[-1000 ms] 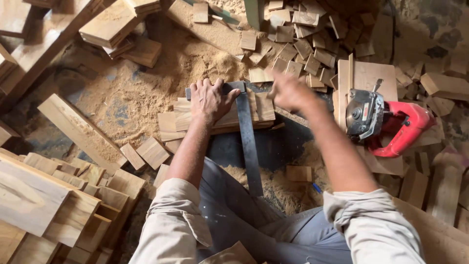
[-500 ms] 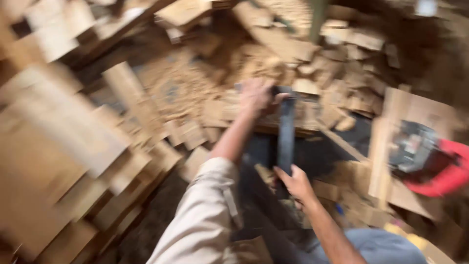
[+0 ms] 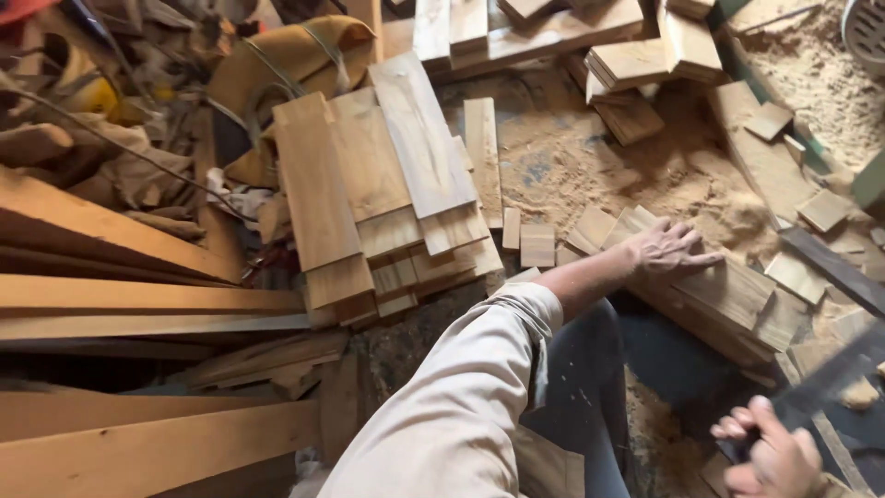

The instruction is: Measuring wooden blocks with a square and cutting them using a hand-held power saw in a workshop.

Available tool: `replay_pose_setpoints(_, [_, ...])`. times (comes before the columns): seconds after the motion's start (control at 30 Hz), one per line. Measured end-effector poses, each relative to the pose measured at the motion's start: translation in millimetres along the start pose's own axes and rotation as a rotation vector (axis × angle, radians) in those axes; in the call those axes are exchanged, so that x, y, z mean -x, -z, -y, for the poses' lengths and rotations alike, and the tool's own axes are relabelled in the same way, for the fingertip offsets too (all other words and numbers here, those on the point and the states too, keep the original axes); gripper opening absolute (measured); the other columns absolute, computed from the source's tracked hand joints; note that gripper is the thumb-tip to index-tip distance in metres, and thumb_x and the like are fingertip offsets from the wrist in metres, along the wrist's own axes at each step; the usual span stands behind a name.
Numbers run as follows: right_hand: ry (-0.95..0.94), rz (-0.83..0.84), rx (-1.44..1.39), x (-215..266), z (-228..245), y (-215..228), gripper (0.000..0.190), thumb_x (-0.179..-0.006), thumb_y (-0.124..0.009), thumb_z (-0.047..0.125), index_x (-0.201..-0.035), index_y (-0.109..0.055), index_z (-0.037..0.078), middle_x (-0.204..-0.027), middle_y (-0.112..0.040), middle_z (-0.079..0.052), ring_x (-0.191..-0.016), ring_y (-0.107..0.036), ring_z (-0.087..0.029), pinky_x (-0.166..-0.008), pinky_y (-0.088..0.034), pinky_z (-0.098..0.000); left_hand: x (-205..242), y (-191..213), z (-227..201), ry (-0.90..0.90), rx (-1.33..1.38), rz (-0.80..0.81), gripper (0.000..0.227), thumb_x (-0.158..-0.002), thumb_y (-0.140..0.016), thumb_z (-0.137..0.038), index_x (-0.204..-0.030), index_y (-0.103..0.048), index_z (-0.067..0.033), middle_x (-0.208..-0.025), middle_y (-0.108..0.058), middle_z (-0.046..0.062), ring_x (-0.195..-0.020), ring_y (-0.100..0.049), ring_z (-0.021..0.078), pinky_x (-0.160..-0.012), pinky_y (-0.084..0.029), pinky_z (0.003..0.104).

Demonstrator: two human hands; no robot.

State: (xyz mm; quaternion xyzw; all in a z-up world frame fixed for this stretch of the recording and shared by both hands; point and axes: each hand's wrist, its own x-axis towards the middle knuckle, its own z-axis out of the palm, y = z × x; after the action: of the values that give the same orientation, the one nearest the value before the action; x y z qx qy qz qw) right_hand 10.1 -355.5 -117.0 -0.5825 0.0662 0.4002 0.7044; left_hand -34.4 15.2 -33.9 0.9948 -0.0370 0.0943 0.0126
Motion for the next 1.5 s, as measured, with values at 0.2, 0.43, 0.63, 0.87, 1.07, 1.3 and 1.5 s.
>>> replay_pose_setpoints(0.2, [0.086,-0.018,-0.006,-47,-8,54,0.027,-0.121,-0.049,0.036,-0.1,-0.043,0.019,-0.088,-0.041,0.002,-0.078,-0.04,-0.014,-0.082,-0.042,-0.0401,0,17,40,0.022,-0.319,-0.083,0.095,-0.081,-0.07,-0.066,-0.157,-0.028,-0.0254,-0.127,-0.054,0.017,-0.11,-0.053,0.0316,-0.088,-0.044,0.051])
replay_pose_setpoints(0.43, [0.062,0.023,-0.038,-52,-32,23,0.02,-0.119,-0.05,0.031,-0.105,-0.044,0.019,-0.082,-0.04,0.002,-0.071,-0.042,-0.014,-0.073,-0.043,-0.0409,167,271,97,0.516,-0.072,-0.037,0.085,-0.085,-0.076,-0.046,-0.152,-0.039,-0.0087,-0.129,-0.06,0.016,-0.117,-0.061,0.0287,-0.103,-0.047,0.049])
replay_pose_setpoints(0.63, [0.104,0.051,0.001,27,-19,-78,0.011,-0.109,-0.055,0.016,-0.108,-0.045,0.015,-0.08,-0.044,-0.004,-0.066,-0.044,-0.016,-0.06,-0.041,-0.0394,309,317,193,1.048,-0.123,0.15,0.098,-0.07,-0.083,-0.067,-0.142,-0.054,-0.0086,-0.132,-0.06,0.018,-0.125,-0.057,0.0325,-0.11,-0.045,0.046])
replay_pose_setpoints(0.87, [0.009,0.047,0.021,36,-27,-93,0.013,-0.106,-0.056,0.017,-0.103,-0.045,0.01,-0.077,-0.047,-0.006,-0.063,-0.045,-0.016,-0.057,-0.042,-0.0375,386,264,254,1.118,-0.007,0.097,0.107,-0.056,-0.093,-0.057,-0.147,-0.046,-0.0262,-0.141,-0.054,0.012,-0.135,-0.047,0.0364,-0.109,-0.034,0.06])
replay_pose_setpoints(1.07, [0.038,-0.003,0.093,60,-31,-104,0.018,-0.099,-0.064,0.019,-0.092,-0.049,0.01,-0.068,-0.047,-0.001,-0.053,-0.045,-0.014,-0.047,-0.038,-0.0322,382,267,252,1.001,0.003,0.177,0.08,-0.059,-0.081,-0.051,-0.127,-0.062,-0.0138,-0.129,-0.065,0.019,-0.12,-0.065,0.0399,-0.099,-0.054,0.059])
replay_pose_setpoints(1.3, [0.012,-0.094,0.221,81,-32,-117,0.022,-0.089,-0.073,0.016,-0.094,-0.055,0.004,-0.07,-0.062,-0.009,-0.052,-0.061,-0.018,-0.046,-0.052,-0.0332,329,238,233,0.773,-0.013,-0.006,0.096,-0.076,-0.071,-0.074,-0.151,-0.051,-0.0187,-0.157,-0.041,0.022,-0.144,-0.032,0.0438,-0.114,-0.016,0.067])
replay_pose_setpoints(1.5, [-0.002,-0.058,0.28,74,-37,-112,0.023,-0.09,-0.073,0.015,-0.095,-0.057,0.0,-0.071,-0.064,-0.012,-0.055,-0.065,-0.019,-0.048,-0.055,-0.0324,264,234,165,0.452,-0.002,0.312,0.063,-0.094,-0.048,-0.072,-0.133,-0.067,-0.0263,-0.15,-0.054,0.005,-0.145,-0.041,0.0261,-0.121,-0.017,0.054])
